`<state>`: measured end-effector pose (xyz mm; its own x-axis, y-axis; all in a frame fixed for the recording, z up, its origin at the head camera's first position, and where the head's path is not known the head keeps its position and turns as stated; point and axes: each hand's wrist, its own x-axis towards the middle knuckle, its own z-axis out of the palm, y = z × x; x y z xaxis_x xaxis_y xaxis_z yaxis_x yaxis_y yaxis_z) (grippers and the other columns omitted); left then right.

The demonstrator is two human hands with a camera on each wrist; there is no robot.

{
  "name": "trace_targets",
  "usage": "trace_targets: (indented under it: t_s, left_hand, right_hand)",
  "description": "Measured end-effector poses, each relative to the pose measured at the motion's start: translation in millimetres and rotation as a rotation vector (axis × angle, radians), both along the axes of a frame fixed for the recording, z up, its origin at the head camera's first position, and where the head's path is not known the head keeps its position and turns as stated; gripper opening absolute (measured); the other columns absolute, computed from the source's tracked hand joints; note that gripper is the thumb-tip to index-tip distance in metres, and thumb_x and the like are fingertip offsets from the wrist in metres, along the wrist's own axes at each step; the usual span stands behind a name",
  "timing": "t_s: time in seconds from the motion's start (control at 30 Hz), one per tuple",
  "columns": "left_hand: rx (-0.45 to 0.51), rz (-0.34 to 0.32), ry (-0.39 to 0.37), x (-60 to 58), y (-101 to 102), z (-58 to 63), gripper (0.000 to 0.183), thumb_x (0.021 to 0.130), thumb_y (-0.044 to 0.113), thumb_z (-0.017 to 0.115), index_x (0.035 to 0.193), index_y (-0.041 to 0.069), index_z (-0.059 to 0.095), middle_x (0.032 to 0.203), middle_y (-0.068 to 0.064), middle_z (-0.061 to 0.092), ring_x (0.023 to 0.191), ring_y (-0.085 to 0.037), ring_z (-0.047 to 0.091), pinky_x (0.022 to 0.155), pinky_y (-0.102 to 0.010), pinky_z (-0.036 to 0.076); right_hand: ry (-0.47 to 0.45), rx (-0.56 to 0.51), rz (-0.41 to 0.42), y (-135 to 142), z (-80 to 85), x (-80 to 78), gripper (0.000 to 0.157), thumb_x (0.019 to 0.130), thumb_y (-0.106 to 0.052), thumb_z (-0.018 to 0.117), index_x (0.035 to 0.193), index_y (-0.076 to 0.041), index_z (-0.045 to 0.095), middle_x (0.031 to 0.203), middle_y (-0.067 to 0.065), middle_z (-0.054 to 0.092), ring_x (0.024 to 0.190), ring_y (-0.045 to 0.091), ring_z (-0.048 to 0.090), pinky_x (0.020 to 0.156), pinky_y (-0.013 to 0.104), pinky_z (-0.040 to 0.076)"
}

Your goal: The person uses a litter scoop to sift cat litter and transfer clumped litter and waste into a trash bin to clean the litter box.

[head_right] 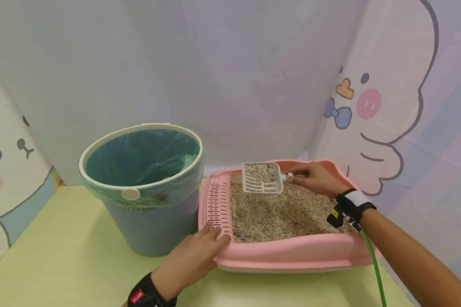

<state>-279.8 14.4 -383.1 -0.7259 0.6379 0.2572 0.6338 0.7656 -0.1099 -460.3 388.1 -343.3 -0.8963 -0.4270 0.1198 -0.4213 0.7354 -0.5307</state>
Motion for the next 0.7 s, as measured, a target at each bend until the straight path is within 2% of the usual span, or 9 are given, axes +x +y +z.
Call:
trace_targets:
  t_s: [0.07,0.17,0.23,0.33,0.47,0.7]
  left_hand:
    - [0.0,0.002,-0.007,-0.3,0,0.2,0.054,0.076,0.023,0.093,0.123,0.023,0.066,0.107,-0.003,0.071,0.102,-0.023,0.068,0.062,-0.031,0.058]
    - [0.0,0.004,-0.025,-0.3,1,0.8,0.054,0.077,0.023,0.092,0.123,0.023,0.066,0.109,-0.003,0.071,0.103,-0.023,0.068,0.064,-0.031,0.058]
    - [0.001,0.007,-0.037,-0.1,1,1.1,0.053,0.077,0.023,0.092,0.123,0.023,0.066,0.109,-0.003,0.071,0.104,-0.024,0.068,0.065,-0.032,0.058]
    - [0.003,0.008,-0.041,0.2,1,1.3,0.053,0.077,0.022,0.092,0.123,0.023,0.066,0.109,-0.003,0.071,0.104,-0.024,0.068,0.064,-0.032,0.058]
    - [0.009,0.003,-0.024,0.1,1,0.9,0.054,0.077,0.021,0.091,0.124,0.023,0.066,0.109,-0.003,0.071,0.103,-0.024,0.068,0.064,-0.032,0.058]
    - [0.02,-0.002,-0.008,0.4,0,-0.3,0.054,0.076,0.019,0.091,0.124,0.022,0.066,0.11,-0.003,0.072,0.105,-0.024,0.069,0.065,-0.033,0.059]
  right_hand:
    - [0.016,-0.004,-0.014,1,-0.2,-0.5,0.029,0.101,-0.032,0.07,0.127,-0.019,0.075,0.094,0.004,0.077,0.055,0.006,0.046,0.055,0.026,0.044]
    - [0.04,-0.025,-0.047,3,1.5,-0.3,0.031,0.099,-0.029,0.073,0.128,-0.016,0.075,0.105,0.013,0.078,0.058,0.004,0.054,0.052,0.025,0.045]
    - [0.053,-0.067,-0.053,4,3.6,-0.1,0.032,0.098,-0.025,0.075,0.128,-0.013,0.074,0.123,0.019,0.075,0.071,0.002,0.065,0.055,0.025,0.048]
    - [0.069,-0.136,-0.052,5,8.1,0.3,0.033,0.097,-0.022,0.076,0.128,-0.01,0.074,0.137,0.022,0.069,0.088,-0.004,0.071,0.06,0.024,0.051]
    - [0.079,-0.164,-0.059,6,13.6,1.6,0.037,0.097,-0.025,0.077,0.13,-0.012,0.073,0.138,0.019,0.068,0.096,-0.012,0.069,0.068,0.024,0.055]
    - [0.011,-0.148,-0.051,9,17.1,4.1,0.038,0.099,-0.03,0.074,0.131,-0.01,0.072,0.14,0.018,0.069,0.099,-0.011,0.069,0.078,0.022,0.059]
